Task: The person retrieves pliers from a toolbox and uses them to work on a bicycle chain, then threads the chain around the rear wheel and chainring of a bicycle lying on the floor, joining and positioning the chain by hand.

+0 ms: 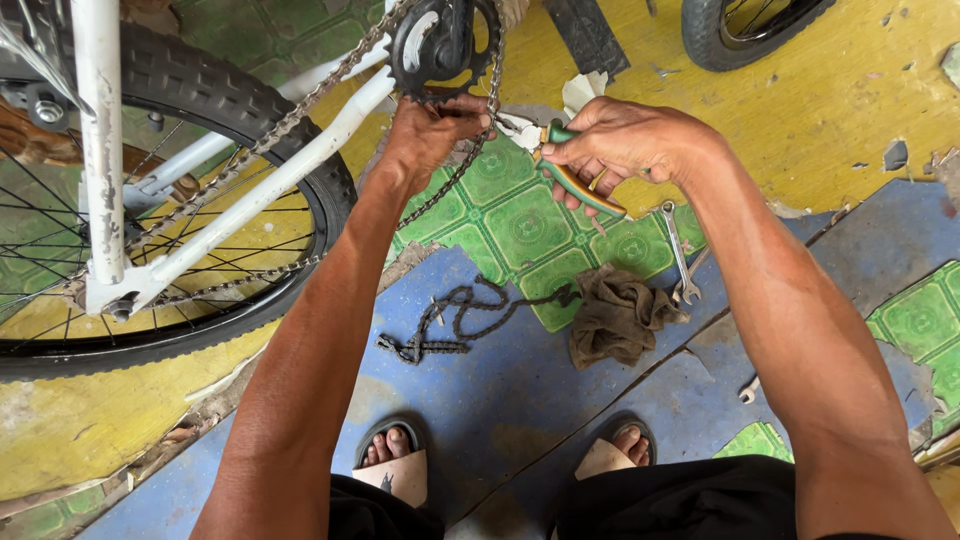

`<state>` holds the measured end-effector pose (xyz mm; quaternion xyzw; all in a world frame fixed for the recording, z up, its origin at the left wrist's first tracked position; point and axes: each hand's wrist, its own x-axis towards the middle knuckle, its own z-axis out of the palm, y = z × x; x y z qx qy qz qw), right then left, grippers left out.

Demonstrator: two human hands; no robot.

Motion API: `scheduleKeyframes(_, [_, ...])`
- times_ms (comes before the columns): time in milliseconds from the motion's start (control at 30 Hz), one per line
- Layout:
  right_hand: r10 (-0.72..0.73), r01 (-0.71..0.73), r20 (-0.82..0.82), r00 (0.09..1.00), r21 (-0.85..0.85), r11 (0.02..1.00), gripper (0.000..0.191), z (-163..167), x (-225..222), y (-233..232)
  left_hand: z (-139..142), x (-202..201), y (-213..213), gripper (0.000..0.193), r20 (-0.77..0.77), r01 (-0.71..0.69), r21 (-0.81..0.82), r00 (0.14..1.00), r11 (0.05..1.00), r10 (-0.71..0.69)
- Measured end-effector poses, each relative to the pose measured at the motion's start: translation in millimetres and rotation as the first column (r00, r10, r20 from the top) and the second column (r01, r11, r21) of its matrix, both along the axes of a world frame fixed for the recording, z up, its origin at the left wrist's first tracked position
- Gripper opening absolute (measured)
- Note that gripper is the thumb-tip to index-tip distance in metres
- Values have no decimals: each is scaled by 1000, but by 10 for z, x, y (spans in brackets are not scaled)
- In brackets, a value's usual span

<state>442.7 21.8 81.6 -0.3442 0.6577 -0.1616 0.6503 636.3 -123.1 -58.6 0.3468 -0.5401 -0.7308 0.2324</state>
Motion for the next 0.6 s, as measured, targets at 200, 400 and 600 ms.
scheduleKeyframes(200, [4, -3, 12, 1000, -25, 1000, 33, -191, -85, 30, -63, 45, 41, 22, -47, -1, -41, 999, 999, -1])
scheduleKeyframes(400, [-13, 18, 135, 991, -38, 999, 34, -340, -84, 109, -95, 58, 41, 25, 40, -7, -56, 999, 998, 9])
scheduleKeyframes(600, [-49, 49, -13, 999, -42, 998, 35, -277, -37, 197, -144, 80, 54, 22, -128, 15, -4, 992, 1000, -15])
